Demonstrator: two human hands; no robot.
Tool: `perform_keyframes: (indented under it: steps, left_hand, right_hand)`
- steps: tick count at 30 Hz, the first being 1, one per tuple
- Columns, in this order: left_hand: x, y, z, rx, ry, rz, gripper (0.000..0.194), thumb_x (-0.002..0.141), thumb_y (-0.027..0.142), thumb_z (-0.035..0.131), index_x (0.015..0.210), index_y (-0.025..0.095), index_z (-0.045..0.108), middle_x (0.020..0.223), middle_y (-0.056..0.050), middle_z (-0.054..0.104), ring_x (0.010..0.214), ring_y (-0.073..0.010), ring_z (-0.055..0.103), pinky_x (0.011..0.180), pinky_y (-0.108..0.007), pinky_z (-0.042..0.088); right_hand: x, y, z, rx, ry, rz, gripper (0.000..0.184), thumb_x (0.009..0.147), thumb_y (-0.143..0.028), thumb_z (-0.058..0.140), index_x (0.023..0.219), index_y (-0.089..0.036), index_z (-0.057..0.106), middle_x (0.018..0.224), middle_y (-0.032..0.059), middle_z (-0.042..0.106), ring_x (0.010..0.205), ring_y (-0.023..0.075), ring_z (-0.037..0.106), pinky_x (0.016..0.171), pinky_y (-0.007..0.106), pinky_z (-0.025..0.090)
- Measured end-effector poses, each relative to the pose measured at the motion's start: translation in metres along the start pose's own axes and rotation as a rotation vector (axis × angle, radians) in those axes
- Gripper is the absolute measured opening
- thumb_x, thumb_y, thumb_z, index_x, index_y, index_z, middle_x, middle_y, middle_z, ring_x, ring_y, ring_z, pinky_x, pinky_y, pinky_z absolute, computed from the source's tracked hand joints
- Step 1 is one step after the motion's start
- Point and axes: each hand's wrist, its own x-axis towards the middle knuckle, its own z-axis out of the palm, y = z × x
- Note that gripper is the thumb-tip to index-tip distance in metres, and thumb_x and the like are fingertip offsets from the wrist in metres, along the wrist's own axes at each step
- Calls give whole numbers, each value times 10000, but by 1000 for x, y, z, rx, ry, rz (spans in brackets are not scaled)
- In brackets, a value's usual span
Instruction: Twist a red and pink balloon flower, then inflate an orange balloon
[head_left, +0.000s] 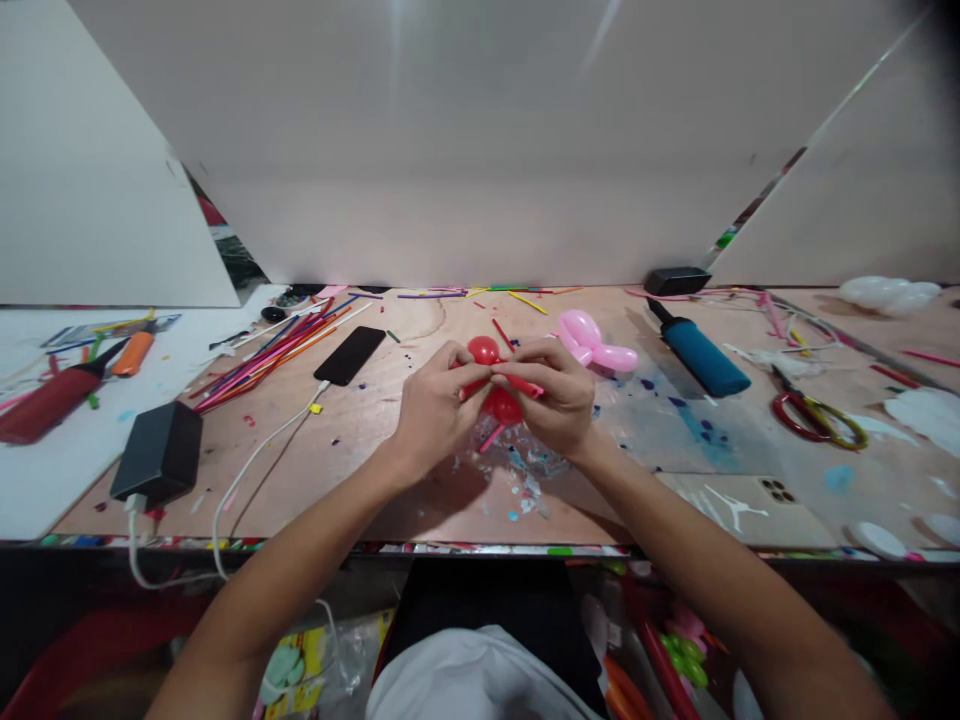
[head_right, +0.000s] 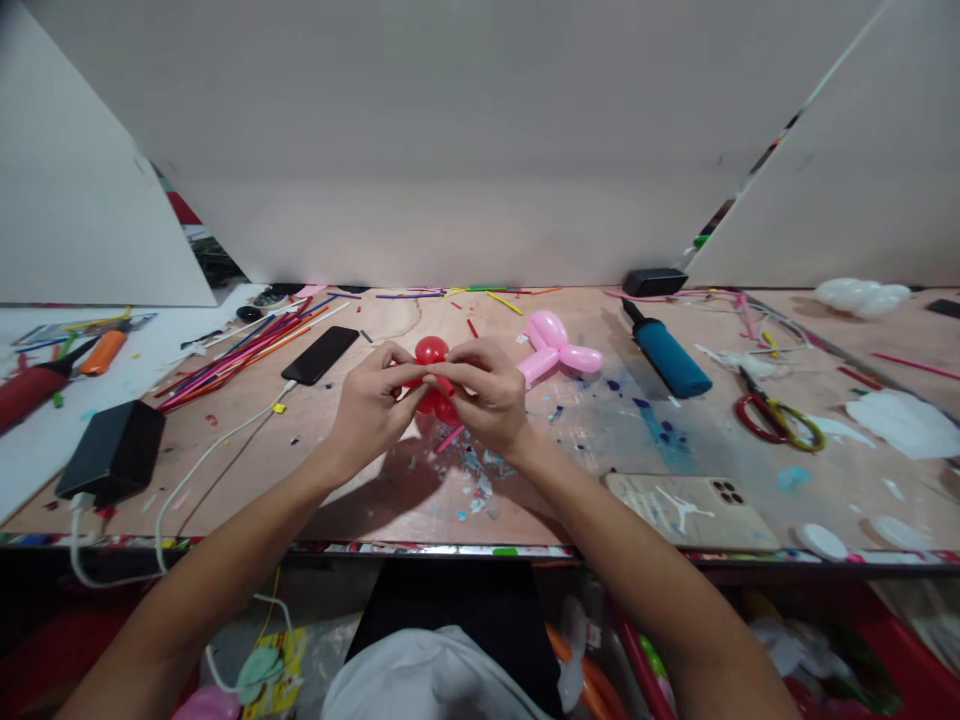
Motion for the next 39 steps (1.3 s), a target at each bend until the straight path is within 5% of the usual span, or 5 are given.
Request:
perform_keyframes:
  steps: [13,21,27,33,39]
  left_hand:
    - [11,-7,-17,-121,-124,-31,202,902,283,529,753,165,597,866,-52,508,906,-201,488,879,-386,393]
    - [9,-17,-8,-777,-125,-189,167,885,328,630,874,213,751,910,-33,580,910,-150,550,867,-297,429]
    - [8,-17,-1,-276,-5,-37,178,898,262,609,960,250,776,902,-51,651,891,-176,571,844,-333,427]
    - [7,-15,-2,229,-16,100,213,915,332,597,1025,250,759,977,-80,751,889,-237,554,825,-402,363]
    - [8,-24,0,170,33,107,149,892,265,620,925,223,759,923,-72,757,878,-229,574,837,-394,389]
  right_hand:
    - [5,-3,-2,406,-101,538,271,901,-462,624,846,-200,582,762,1,626,676,140,668,636,291,589]
    - [6,-14,-1,-100,-103,-31,105,893,-157,579,898,-227,658,848,49,654,807,181,629,726,348,540]
    - [0,-3,-6,-168,-252,-90,222,885,-119,544,1014,-241,678,1038,75,673,978,222,627,850,401,535]
    - [2,-9,-7,-268,-265,-87,154,928,-179,537,903,-217,685,873,75,669,833,213,606,767,380,512]
    - [3,-15,7,-134,-153,75,64,897,-187,625,880,-201,684,878,61,694,845,194,640,796,362,524]
